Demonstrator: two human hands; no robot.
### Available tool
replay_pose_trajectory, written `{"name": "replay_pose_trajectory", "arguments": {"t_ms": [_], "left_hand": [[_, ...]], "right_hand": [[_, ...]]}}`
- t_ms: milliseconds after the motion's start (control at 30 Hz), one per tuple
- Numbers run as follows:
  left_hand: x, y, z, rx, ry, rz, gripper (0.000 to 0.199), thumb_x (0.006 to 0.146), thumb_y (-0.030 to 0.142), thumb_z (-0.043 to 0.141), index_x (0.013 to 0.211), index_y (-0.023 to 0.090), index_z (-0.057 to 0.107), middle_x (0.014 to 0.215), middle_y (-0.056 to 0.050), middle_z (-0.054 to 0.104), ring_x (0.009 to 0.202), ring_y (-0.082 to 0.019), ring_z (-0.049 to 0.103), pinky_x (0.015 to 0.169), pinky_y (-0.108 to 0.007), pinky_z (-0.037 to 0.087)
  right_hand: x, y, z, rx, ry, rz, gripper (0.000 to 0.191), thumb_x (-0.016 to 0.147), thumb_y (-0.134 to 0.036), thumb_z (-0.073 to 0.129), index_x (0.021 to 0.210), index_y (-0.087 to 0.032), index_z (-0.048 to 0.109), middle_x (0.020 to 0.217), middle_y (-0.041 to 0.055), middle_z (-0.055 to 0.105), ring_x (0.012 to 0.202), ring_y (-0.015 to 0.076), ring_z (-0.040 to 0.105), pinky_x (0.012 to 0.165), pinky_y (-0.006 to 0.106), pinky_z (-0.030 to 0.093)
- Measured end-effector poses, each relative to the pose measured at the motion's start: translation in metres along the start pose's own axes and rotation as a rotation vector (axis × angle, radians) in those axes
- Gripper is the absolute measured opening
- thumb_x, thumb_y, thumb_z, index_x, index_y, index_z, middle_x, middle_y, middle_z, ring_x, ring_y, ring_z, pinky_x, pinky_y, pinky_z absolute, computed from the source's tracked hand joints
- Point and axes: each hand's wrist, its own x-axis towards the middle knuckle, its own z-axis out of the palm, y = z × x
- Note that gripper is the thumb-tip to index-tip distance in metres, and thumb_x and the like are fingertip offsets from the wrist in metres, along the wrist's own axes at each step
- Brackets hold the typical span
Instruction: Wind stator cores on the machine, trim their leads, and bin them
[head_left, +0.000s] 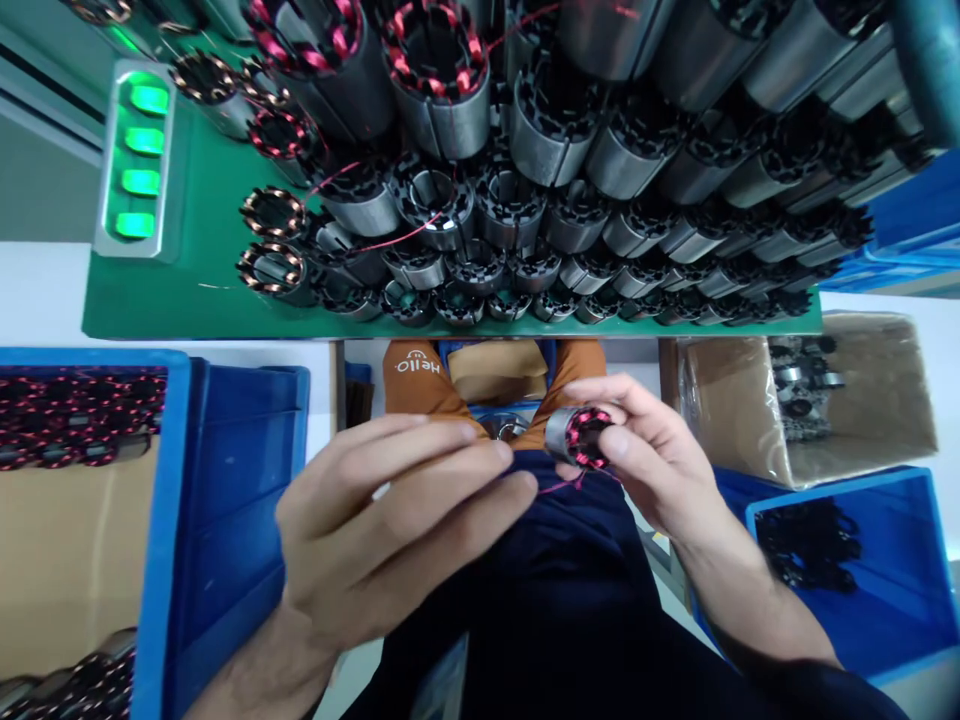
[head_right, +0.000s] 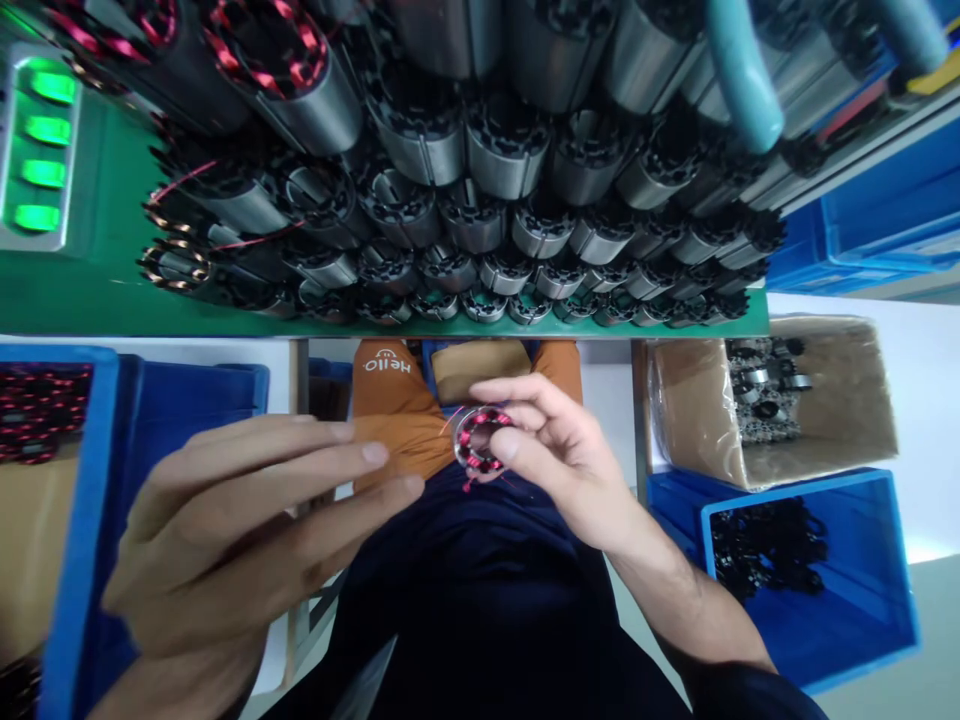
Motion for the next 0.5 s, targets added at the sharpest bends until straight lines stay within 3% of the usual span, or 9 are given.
{"name": "replay_pose_trajectory", "arguments": {"t_ms": [100, 200, 300, 367, 500], "left_hand": [[-0.017, -0.001, 0.020, -0.022, -0.129, -0.144, 0.016, 0.103, 0.016, 0.089, 0.112, 0.029, 0.086, 0.111, 0.002, 0.088, 0.109, -0.025, 0.079, 0.096, -0.044, 0.067], [-0.027, 0.000, 0.038, -0.242, -0.243, -0.392, 0.012, 0.109, 0.015, 0.080, 0.109, 0.026, 0.084, 0.112, -0.001, 0.086, 0.108, -0.023, 0.080, 0.096, -0.041, 0.064], [-0.019, 0.001, 0.035, -0.471, -0.096, -0.593, 0.015, 0.107, 0.016, 0.086, 0.116, 0.028, 0.085, 0.115, 0.000, 0.084, 0.109, -0.017, 0.079, 0.099, -0.033, 0.064], [-0.007, 0.004, 0.025, -0.584, -0.016, -0.634, 0.022, 0.102, 0.024, 0.094, 0.122, 0.030, 0.086, 0.121, 0.001, 0.083, 0.113, -0.015, 0.079, 0.104, -0.030, 0.062], [0.011, 0.015, 0.018, -0.742, -0.005, -0.692, 0.012, 0.105, 0.021, 0.090, 0.110, 0.030, 0.085, 0.119, 0.003, 0.079, 0.113, -0.011, 0.076, 0.107, -0.023, 0.058]], "right_hand": [[-0.004, -0.006, -0.004, -0.041, 0.087, -0.103, 0.036, 0.111, -0.038, 0.085, 0.146, -0.033, 0.076, 0.108, -0.0001, 0.083, 0.092, 0.0147, 0.083, 0.094, 0.028, 0.069], [-0.009, -0.010, -0.002, -0.114, 0.090, -0.152, 0.039, 0.112, -0.039, 0.083, 0.150, -0.035, 0.075, 0.109, 0.0004, 0.083, 0.092, 0.0148, 0.081, 0.091, 0.027, 0.067], [-0.012, -0.009, 0.005, -0.219, 0.058, -0.154, 0.040, 0.111, -0.036, 0.086, 0.149, -0.038, 0.077, 0.110, -0.0003, 0.083, 0.093, 0.0123, 0.080, 0.087, 0.021, 0.065], [-0.012, -0.006, 0.009, -0.281, 0.043, -0.163, 0.041, 0.110, -0.032, 0.088, 0.148, -0.039, 0.077, 0.111, -0.0008, 0.083, 0.095, 0.0107, 0.080, 0.086, 0.018, 0.064], [-0.010, 0.000, 0.014, -0.369, 0.055, -0.226, 0.045, 0.110, -0.026, 0.087, 0.151, -0.039, 0.076, 0.114, -0.0002, 0.082, 0.100, 0.0095, 0.080, 0.090, 0.015, 0.064]]}}
